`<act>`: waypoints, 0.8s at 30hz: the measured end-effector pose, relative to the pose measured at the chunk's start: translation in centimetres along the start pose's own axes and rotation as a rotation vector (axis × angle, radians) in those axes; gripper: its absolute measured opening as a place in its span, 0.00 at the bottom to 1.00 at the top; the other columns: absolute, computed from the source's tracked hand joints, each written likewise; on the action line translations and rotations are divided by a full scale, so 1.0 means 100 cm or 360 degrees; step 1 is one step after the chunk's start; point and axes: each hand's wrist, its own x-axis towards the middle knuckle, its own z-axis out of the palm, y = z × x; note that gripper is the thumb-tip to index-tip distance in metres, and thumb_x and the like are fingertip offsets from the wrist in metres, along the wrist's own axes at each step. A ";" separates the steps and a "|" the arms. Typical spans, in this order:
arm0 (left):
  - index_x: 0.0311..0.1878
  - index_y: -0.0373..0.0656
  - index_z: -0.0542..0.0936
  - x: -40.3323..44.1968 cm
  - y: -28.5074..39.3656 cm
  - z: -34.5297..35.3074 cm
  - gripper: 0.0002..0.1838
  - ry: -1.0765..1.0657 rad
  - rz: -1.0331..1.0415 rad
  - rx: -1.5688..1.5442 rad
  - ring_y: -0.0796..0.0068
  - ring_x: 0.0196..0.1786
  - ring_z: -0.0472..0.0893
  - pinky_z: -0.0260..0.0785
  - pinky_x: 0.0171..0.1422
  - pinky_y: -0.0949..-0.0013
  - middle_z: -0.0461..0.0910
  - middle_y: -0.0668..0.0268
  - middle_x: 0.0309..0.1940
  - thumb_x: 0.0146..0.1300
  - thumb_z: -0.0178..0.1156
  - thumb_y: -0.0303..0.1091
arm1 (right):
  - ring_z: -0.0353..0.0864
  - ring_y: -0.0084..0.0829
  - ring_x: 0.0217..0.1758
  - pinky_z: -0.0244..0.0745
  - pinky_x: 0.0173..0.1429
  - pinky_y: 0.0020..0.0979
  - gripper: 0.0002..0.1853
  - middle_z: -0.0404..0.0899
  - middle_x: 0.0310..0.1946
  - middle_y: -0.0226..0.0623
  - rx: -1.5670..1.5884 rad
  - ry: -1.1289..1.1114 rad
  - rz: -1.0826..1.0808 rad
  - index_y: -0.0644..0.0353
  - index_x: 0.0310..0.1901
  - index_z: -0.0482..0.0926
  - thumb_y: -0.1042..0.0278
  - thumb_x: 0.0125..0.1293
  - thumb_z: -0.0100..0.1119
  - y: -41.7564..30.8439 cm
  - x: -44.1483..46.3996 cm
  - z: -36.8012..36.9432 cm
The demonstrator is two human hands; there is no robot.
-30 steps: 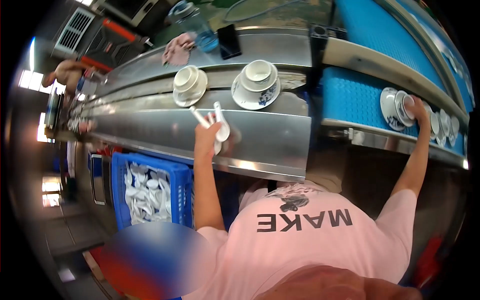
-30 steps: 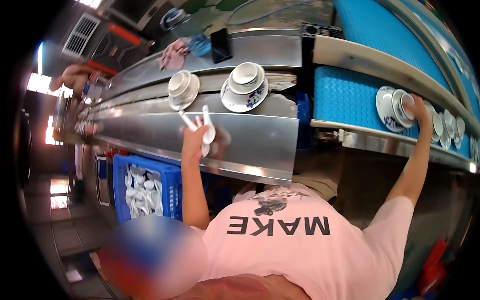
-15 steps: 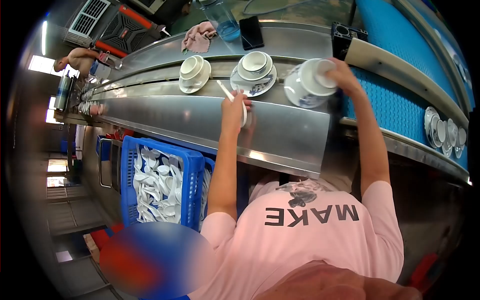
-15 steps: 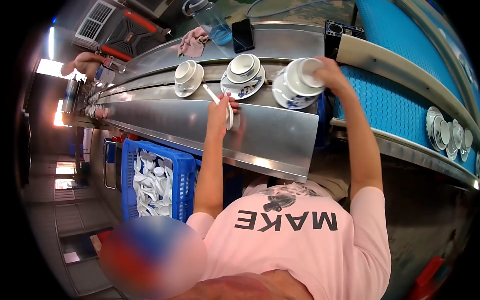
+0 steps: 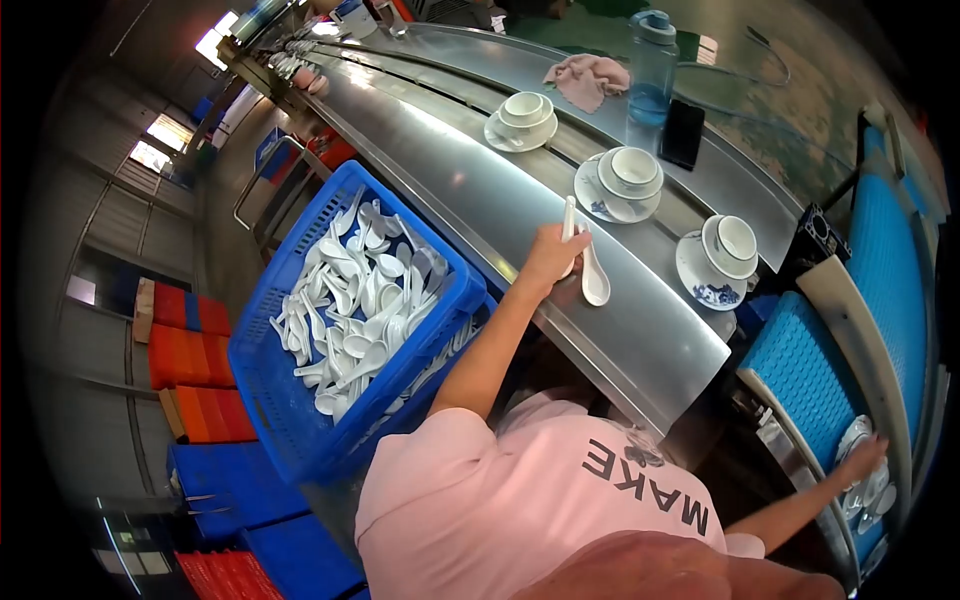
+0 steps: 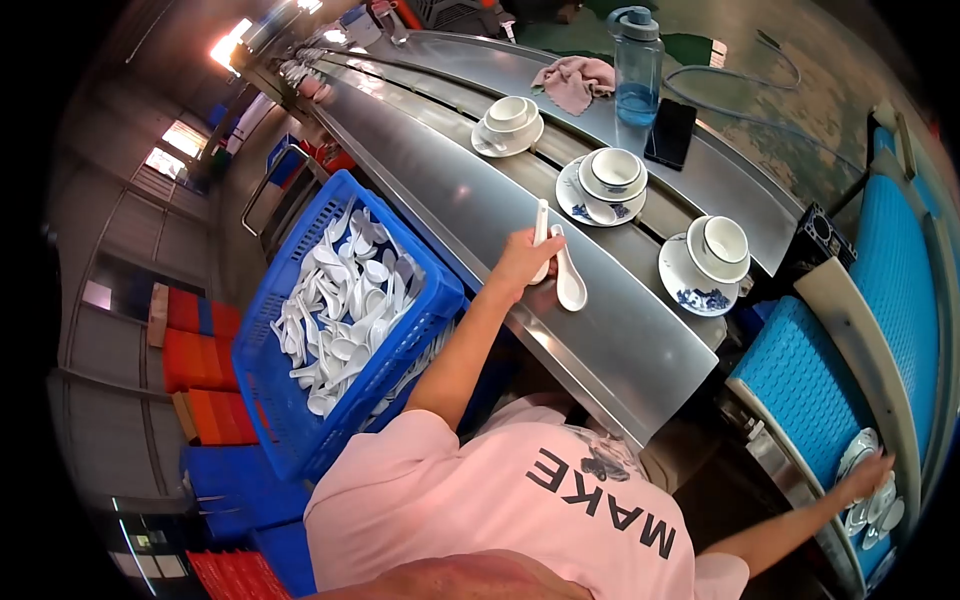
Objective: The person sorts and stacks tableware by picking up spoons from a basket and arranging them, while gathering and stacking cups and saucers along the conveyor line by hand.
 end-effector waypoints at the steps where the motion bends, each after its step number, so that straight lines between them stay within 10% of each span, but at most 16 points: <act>1: 0.33 0.37 0.76 -0.001 -0.001 0.002 0.09 0.0012 -0.0034 -0.0044 0.82 0.22 0.75 0.68 0.27 0.77 0.76 0.68 0.23 0.57 0.58 0.34 | 0.78 0.46 0.39 0.72 0.45 0.40 0.24 0.78 0.38 0.47 0.0098 -0.0176 0.0025 0.63 0.47 0.74 0.49 0.64 0.44 0.043 0.000 0.032; 5: 0.32 0.37 0.75 -0.002 -0.001 0.006 0.10 0.0033 -0.0046 -0.0111 0.82 0.21 0.74 0.67 0.26 0.77 0.75 0.69 0.22 0.58 0.57 0.35 | 0.78 0.45 0.36 0.72 0.43 0.39 0.33 0.78 0.36 0.49 0.0443 -0.1042 0.0401 0.64 0.50 0.73 0.38 0.62 0.39 0.056 0.002 0.009; 8: 0.31 0.38 0.75 0.002 -0.008 -0.001 0.11 0.0034 -0.0033 -0.0179 0.82 0.20 0.73 0.66 0.24 0.76 0.74 0.70 0.20 0.58 0.58 0.37 | 0.75 0.51 0.45 0.69 0.53 0.42 0.37 0.74 0.45 0.57 0.0331 -0.1072 0.0299 0.70 0.53 0.68 0.39 0.57 0.47 0.109 0.015 0.093; 13: 0.29 0.43 0.75 0.005 -0.014 -0.008 0.08 0.0046 -0.0127 -0.0457 0.82 0.20 0.72 0.63 0.22 0.76 0.73 0.71 0.20 0.57 0.59 0.37 | 0.63 0.35 0.61 0.57 0.63 0.34 0.30 0.65 0.58 0.41 0.1768 -0.0883 0.0104 0.62 0.61 0.63 0.58 0.58 0.51 0.090 -0.039 0.073; 24: 0.39 0.37 0.69 0.029 0.013 0.045 0.11 -0.0183 -0.0191 -0.0592 0.65 0.27 0.78 0.74 0.27 0.67 0.74 0.59 0.30 0.59 0.56 0.33 | 0.75 0.27 0.42 0.69 0.49 0.29 0.19 0.77 0.39 0.34 0.2555 -0.1137 -0.0046 0.63 0.46 0.75 0.76 0.49 0.50 -0.218 -0.093 -0.133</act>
